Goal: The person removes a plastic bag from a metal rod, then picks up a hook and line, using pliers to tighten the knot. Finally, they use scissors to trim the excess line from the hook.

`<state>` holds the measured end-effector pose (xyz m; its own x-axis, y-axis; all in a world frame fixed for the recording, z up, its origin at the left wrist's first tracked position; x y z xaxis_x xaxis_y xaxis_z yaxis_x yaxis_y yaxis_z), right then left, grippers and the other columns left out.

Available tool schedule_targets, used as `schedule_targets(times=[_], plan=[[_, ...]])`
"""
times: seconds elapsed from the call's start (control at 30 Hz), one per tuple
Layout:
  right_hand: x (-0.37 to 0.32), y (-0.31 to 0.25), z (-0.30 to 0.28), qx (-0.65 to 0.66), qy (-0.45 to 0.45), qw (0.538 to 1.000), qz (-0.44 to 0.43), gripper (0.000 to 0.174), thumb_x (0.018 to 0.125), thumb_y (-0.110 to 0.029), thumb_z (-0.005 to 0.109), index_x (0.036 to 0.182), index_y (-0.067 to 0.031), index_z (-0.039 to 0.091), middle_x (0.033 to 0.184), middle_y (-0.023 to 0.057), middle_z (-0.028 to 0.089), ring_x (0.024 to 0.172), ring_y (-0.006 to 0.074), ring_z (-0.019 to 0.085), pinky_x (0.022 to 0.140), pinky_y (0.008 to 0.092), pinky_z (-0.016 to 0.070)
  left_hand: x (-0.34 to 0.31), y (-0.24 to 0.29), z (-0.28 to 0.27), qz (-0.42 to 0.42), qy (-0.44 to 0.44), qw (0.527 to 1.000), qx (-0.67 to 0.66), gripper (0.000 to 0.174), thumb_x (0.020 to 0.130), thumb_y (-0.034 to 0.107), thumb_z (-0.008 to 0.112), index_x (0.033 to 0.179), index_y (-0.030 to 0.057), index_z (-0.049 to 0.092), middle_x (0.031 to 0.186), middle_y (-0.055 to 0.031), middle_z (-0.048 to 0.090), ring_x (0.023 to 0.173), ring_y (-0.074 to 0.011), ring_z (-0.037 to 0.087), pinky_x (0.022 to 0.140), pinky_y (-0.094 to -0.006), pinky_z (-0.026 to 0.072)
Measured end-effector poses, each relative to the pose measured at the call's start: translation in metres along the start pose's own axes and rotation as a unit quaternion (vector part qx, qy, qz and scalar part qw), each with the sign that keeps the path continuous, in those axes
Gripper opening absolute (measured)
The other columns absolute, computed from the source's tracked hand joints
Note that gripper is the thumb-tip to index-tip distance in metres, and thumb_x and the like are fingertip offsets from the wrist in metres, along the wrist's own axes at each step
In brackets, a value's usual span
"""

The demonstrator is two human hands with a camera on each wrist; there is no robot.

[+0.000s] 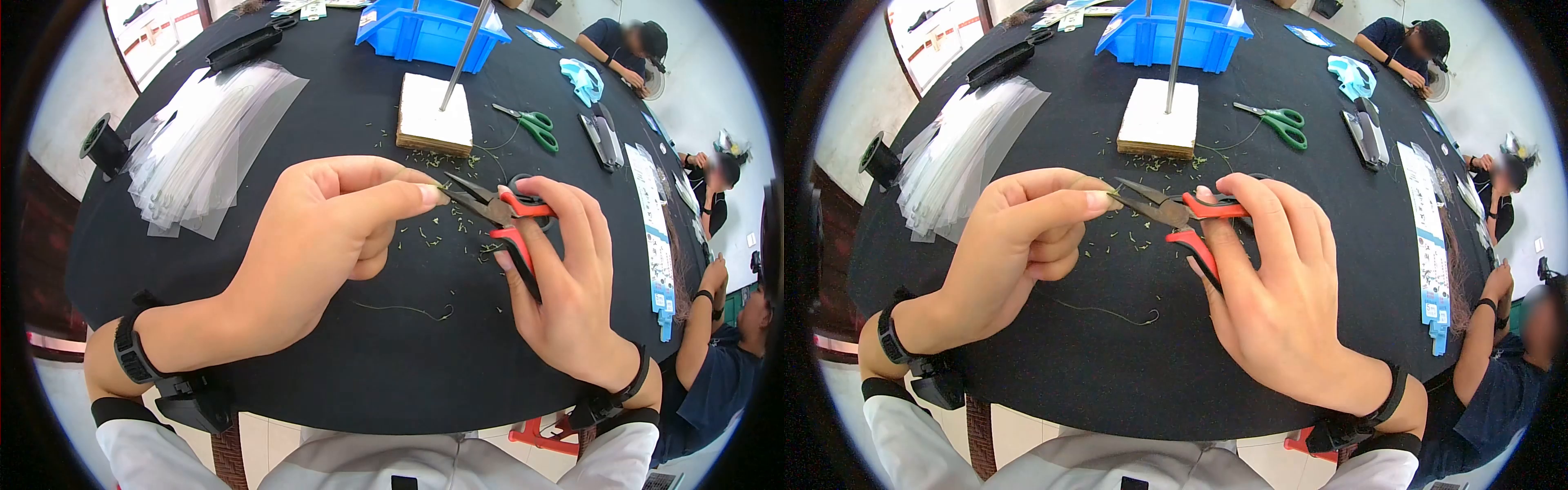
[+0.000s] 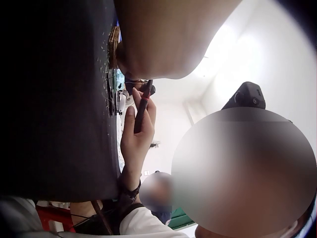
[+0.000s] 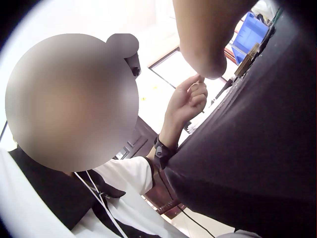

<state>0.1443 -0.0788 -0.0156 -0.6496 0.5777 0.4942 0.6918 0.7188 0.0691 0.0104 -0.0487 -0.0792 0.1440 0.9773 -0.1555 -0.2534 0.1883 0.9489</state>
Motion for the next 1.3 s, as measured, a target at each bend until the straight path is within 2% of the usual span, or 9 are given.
schedule_targets(times=[0.3,0.43,0.53,0.63,0.8,0.9,1.03,1.13,1.3], plan=[[-0.002,-0.002,0.003,0.068,0.015,0.997,-0.017,0.025,0.064,0.002,0.071,0.087,0.0072,0.059,0.099,0.0166,0.053,0.085,0.0313,0.052,0.070,0.0372,0.0441,0.001,0.001,-0.002,0.014,0.007,0.999,0.034,0.014,0.084,0.011,0.062,0.091,-0.0013,0.065,0.051,0.0076,0.033,0.041,-0.0019,0.025,0.039,-0.0198,0.0188],[-0.004,0.001,0.001,0.114,0.019,0.993,-0.024,0.024,0.069,-0.013,0.076,0.082,0.0018,0.062,0.085,0.0114,0.052,0.070,0.0231,0.054,0.055,0.0306,0.0440,0.001,0.000,-0.002,0.011,0.007,0.999,0.047,0.014,0.084,0.011,0.063,0.091,-0.0009,0.065,0.051,0.0071,0.036,0.042,-0.0019,0.026,0.039,-0.0197,0.0187],[-0.004,0.015,0.007,0.179,0.020,0.983,0.017,0.022,0.073,-0.017,0.075,0.080,0.0003,0.063,0.078,0.0088,0.052,0.060,0.0203,0.052,0.050,0.0298,0.0424,0.001,0.001,-0.002,0.022,0.010,0.997,0.068,0.013,0.084,0.011,0.063,0.090,-0.0007,0.065,0.053,0.0063,0.041,0.042,-0.0016,0.028,0.039,-0.0194,0.0187],[-0.004,0.016,0.008,0.162,0.025,0.986,0.020,0.019,0.074,-0.015,0.074,0.078,0.0002,0.063,0.075,0.0078,0.052,0.055,0.0184,0.051,0.046,0.0289,0.0407,0.001,0.008,-0.002,0.065,0.020,0.990,0.123,0.014,0.084,0.011,0.064,0.090,-0.0013,0.065,0.055,0.0054,0.046,0.043,-0.0008,0.030,0.040,-0.0192,0.0190],[-0.005,0.014,0.009,0.134,0.018,0.991,0.021,0.018,0.074,-0.015,0.073,0.074,-0.0005,0.062,0.074,0.0067,0.050,0.055,0.0184,0.051,0.045,0.0291,0.0403,-0.004,0.025,0.002,0.173,0.034,0.949,0.262,0.011,0.084,0.008,0.064,0.088,-0.0030,0.065,0.056,0.0054,0.048,0.047,0.0009,0.032,0.043,-0.0185,0.0204],[-0.005,0.013,0.010,0.119,0.014,0.993,0.018,0.019,0.073,-0.016,0.074,0.073,-0.0005,0.062,0.073,0.0065,0.049,0.055,0.0187,0.051,0.044,0.0293,0.0402,-0.007,0.031,0.007,0.198,0.038,0.930,0.307,0.009,0.084,0.006,0.064,0.085,-0.0033,0.065,0.055,0.0063,0.046,0.049,0.0013,0.032,0.045,-0.0184,0.0207],[-0.007,0.010,0.014,0.097,0.004,0.995,0.009,0.021,0.072,-0.016,0.074,0.069,-0.0007,0.060,0.073,0.0068,0.048,0.055,0.0188,0.051,0.043,0.0295,0.0396,-0.006,0.028,0.006,0.180,0.032,0.936,0.302,0.008,0.083,0.005,0.065,0.084,-0.0033,0.065,0.055,0.0063,0.046,0.050,0.0013,0.032,0.046,-0.0186,0.0206],[-0.008,0.009,0.016,0.098,-0.020,0.995,0.013,0.013,0.070,-0.006,0.072,0.073,0.0023,0.062,0.073,0.0088,0.049,0.055,0.0204,0.049,0.046,0.0300,0.0380,-0.005,0.025,0.005,0.176,0.027,0.937,0.302,0.007,0.082,0.004,0.064,0.083,-0.0027,0.065,0.054,0.0057,0.047,0.048,0.0012,0.033,0.044,-0.0186,0.0209],[-0.009,0.007,0.017,0.080,-0.027,0.996,0.013,0.015,0.068,-0.007,0.073,0.071,0.0021,0.062,0.073,0.0085,0.049,0.056,0.0209,0.050,0.046,0.0304,0.0388,-0.002,0.019,0.004,0.128,0.028,0.953,0.272,0.007,0.082,0.004,0.063,0.081,-0.0021,0.065,0.053,0.0046,0.048,0.045,0.0010,0.035,0.041,-0.0185,0.0211]])
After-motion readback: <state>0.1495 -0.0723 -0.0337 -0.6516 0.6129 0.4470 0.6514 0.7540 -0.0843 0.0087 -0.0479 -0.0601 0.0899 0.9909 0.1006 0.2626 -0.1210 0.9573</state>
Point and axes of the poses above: each hand's wrist, its own x-axis towards the middle knuckle, its own z-axis out of the palm, y = z × x, the point moved 10 cm from there along x, towards the middle knuckle
